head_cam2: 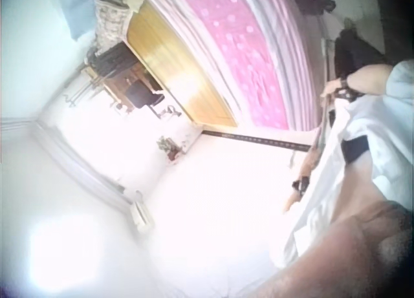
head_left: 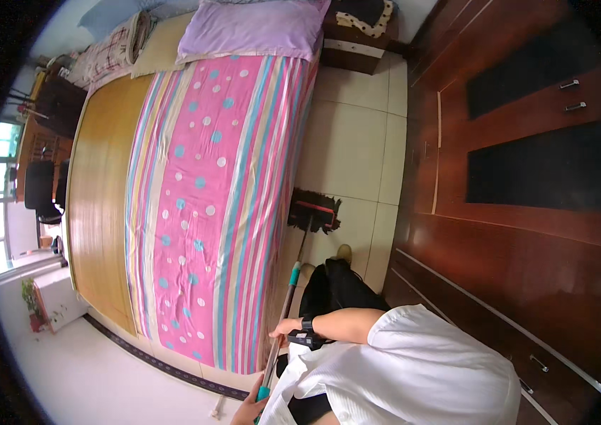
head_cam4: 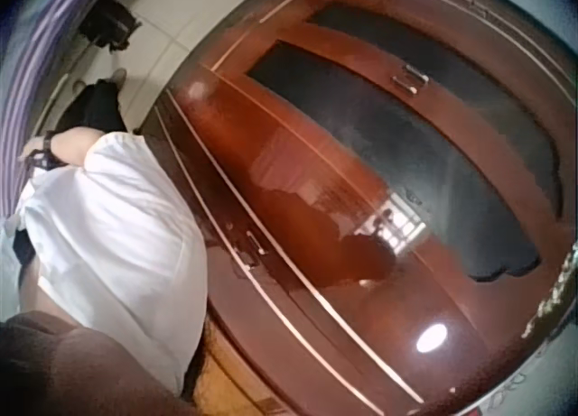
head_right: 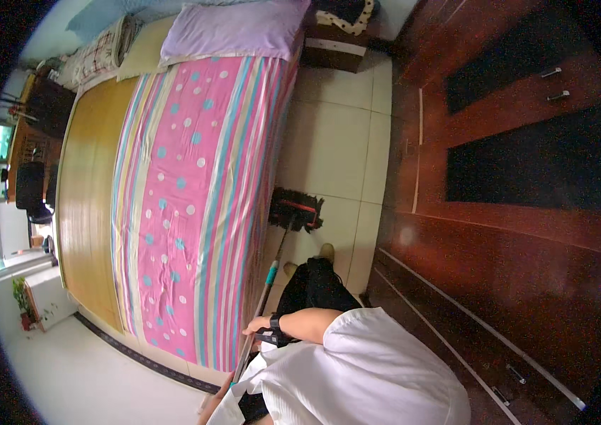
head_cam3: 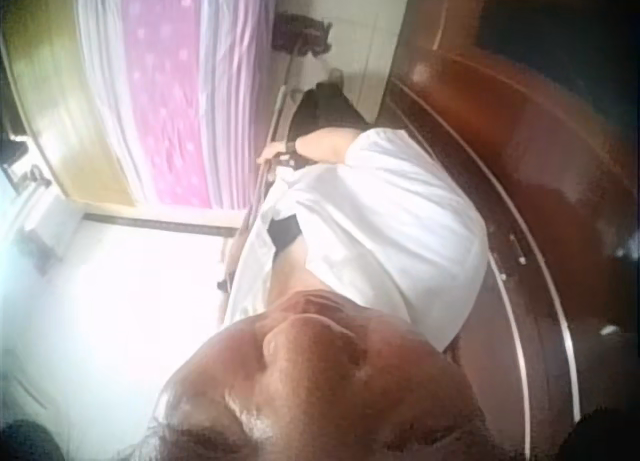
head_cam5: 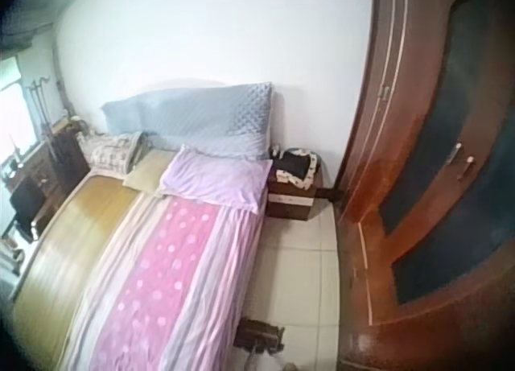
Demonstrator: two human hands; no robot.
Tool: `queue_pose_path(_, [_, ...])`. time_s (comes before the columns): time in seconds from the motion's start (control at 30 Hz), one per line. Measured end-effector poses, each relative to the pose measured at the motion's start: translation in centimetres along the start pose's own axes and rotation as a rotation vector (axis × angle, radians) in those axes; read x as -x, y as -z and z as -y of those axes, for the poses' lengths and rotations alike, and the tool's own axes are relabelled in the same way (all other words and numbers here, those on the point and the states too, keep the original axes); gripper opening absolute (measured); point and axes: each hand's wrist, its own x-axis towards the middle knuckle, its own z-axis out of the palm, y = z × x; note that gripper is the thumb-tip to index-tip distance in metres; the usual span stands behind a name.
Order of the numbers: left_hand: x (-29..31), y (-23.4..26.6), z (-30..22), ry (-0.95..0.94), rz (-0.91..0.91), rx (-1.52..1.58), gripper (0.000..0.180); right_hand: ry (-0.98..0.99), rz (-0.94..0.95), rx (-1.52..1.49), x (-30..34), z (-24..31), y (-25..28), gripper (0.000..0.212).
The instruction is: Mop the floor of a bedroom using a spray mop after picking up initial debris with a broom and dustpan.
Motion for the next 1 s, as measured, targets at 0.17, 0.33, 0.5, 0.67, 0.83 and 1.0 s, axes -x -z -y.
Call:
queue_pose_path(0.17, [-1.3,-3.5,-1.7,0.003,-0.005,0.172,0.071,0.159,-0.073,-0.026,1.4,-1.1,1.7,0.034])
queue_pose_path(0.33, [-7.8,-5.3,-4.0,0.008,0.078,0.287,0.071,0.391,-0.27,-0.139,1.4,0.8,8.8,0.033])
queue_pose_path(0.5, [-17.9,-8.8,-12.9,-0.175,0.12,0.419,0.061,0.523,-0.854,0.039,7.2,8.6,16.7,0.048])
queue_pose_path(0.67, [-21.6,-13.1,-18.0,-0.259,0.147,0.584,0.051,0.649,-0.831,-0.298,11.4,11.8,19.6,0.048])
queue_pose_path(0.83, [-18.6,-10.5,-9.9,-0.208,0.089,0.49,0.049,0.565,-0.593,-0.177,6.7,6.4,15.8,0.039])
queue_pose_path(1.0, [-13.5,-6.9,3.6,-0.164,0.176,0.493,0.05,0.454,-0.466,0.002,-5.2,-5.7,12.8,0.045])
